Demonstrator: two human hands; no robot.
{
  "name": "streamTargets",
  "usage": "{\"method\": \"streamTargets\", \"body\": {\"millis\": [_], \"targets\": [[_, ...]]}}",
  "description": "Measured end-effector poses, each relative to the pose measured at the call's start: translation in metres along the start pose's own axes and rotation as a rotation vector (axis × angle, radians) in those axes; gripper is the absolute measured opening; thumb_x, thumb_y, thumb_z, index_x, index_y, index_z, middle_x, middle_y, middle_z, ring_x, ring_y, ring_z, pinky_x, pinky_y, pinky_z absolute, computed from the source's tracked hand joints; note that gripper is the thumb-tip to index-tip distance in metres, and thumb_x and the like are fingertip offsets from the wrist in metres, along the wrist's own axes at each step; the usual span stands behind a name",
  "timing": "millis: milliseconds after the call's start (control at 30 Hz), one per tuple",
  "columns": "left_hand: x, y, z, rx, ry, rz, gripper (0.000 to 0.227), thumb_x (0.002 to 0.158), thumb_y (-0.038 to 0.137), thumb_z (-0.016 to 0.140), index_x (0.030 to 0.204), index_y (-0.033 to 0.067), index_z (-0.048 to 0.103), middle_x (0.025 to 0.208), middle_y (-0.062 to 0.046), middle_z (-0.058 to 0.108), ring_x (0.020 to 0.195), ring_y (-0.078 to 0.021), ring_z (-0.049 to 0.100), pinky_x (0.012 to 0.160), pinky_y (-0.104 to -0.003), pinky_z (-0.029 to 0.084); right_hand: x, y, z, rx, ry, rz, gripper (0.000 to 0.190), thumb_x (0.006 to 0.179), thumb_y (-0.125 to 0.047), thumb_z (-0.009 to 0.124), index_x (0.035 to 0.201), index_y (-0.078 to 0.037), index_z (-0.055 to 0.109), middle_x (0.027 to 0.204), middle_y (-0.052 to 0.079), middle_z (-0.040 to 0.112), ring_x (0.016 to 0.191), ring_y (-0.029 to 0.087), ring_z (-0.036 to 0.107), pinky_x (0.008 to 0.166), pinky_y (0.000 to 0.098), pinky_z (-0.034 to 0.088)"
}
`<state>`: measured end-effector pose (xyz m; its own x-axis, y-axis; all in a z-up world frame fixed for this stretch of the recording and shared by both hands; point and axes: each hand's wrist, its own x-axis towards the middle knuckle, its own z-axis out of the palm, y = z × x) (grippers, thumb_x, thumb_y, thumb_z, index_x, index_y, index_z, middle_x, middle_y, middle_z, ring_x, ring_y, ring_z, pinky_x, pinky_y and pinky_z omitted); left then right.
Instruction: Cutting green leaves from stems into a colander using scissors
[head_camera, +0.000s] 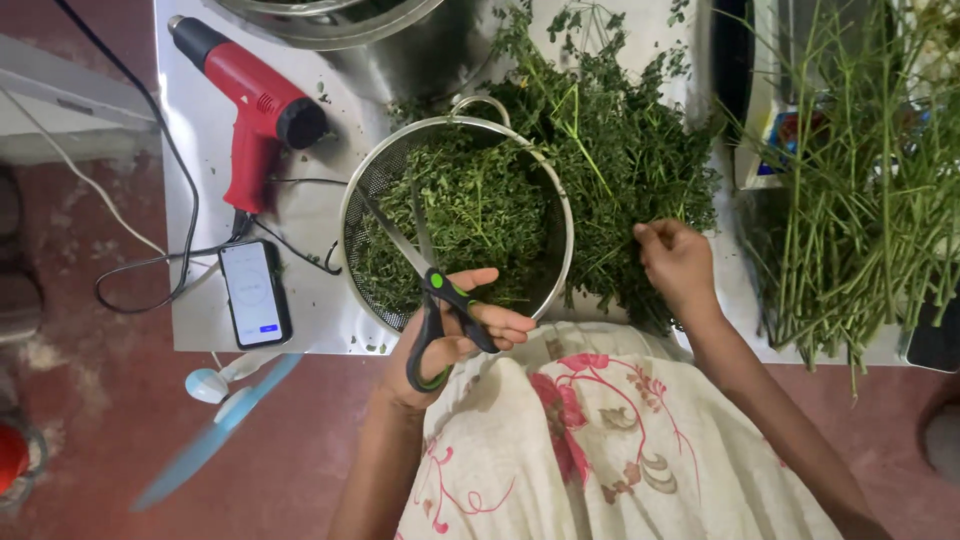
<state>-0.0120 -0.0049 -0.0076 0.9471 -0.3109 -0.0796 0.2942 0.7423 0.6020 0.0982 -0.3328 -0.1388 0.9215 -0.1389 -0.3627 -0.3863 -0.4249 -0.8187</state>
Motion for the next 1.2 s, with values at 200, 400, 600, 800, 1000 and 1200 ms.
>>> {"method": "streamTargets", "body": {"millis": [200,400,600,800,1000,1200], "targets": [[0.004,0.004,0.008,0.043,-0.011,-0.004,0.082,0.084,0.006,0.066,0.155,-0.008,0.027,0.116,-0.04,0.067,0.11,-0.0428,0.071,0.096,-0.045,0.059,-0.046,-0.091,-0.032,0.317,-0.024,-0.042,0.012,0.107,-0.02,0.064,0.098,-0.015,0.058,0.069,0.0,0.054,0.049,0.008,0.053,0.04,0.0184,0.041],[0.008,0.034,0.025,0.364,-0.06,-0.074,0.094,0.094,0.023,0.074,0.164,0.0017,0.015,0.129,-0.025,0.068,0.115,-0.0289,0.069,0.104,-0.039,0.055,-0.049,-0.167,-0.063,0.209,-0.209,-0.258,0.008,0.113,-0.012,0.05,0.107,-0.007,0.05,0.098,0.017,0.066,0.078,0.025,0.07,0.056,0.0309,0.058],[0.025,0.04,0.036,0.931,-0.146,-0.332,0.087,0.087,0.034,0.068,0.161,0.0198,0.025,0.119,-0.008,0.078,0.114,-0.0249,0.075,0.107,-0.048,0.056,-0.032,-0.208,-0.053,0.217,-0.359,-0.251,0.013,0.117,-0.018,0.044,0.11,-0.007,0.046,0.087,0.018,0.061,0.071,0.03,0.072,0.063,0.0379,0.065],[0.019,0.028,0.043,1.032,-0.071,-0.363,0.081,0.079,0.018,0.064,0.157,0.015,0.04,0.105,0.0,0.081,0.098,-0.0067,0.074,0.091,-0.024,0.056,-0.017,-0.219,-0.031,0.229,-0.54,-0.275,0.02,0.117,-0.026,0.047,0.105,-0.01,0.052,0.071,0.006,0.057,0.058,0.021,0.069,0.052,0.0282,0.055],[0.015,0.015,0.031,1.254,0.016,-0.221,0.077,0.078,0.026,0.068,0.153,0.0266,0.047,0.095,0.007,0.08,0.085,-0.0073,0.072,0.082,-0.026,0.055,-0.009,-0.234,-0.019,0.535,-0.791,-0.184,0.016,0.112,-0.028,0.053,0.106,-0.014,0.055,0.09,0.003,0.058,0.054,0.019,0.066,0.047,0.0262,0.055],[0.014,0.009,0.028,1.341,0.094,-0.129,0.076,0.079,0.032,0.07,0.152,0.0281,0.047,0.092,0.0,0.077,0.073,-0.019,0.071,0.075,-0.031,0.054,-0.009,-0.229,-0.001,0.693,-0.907,-0.097,0.017,0.109,-0.028,0.058,0.107,-0.011,0.056,0.08,0.006,0.057,0.05,0.019,0.063,0.046,0.0325,0.06]]}}
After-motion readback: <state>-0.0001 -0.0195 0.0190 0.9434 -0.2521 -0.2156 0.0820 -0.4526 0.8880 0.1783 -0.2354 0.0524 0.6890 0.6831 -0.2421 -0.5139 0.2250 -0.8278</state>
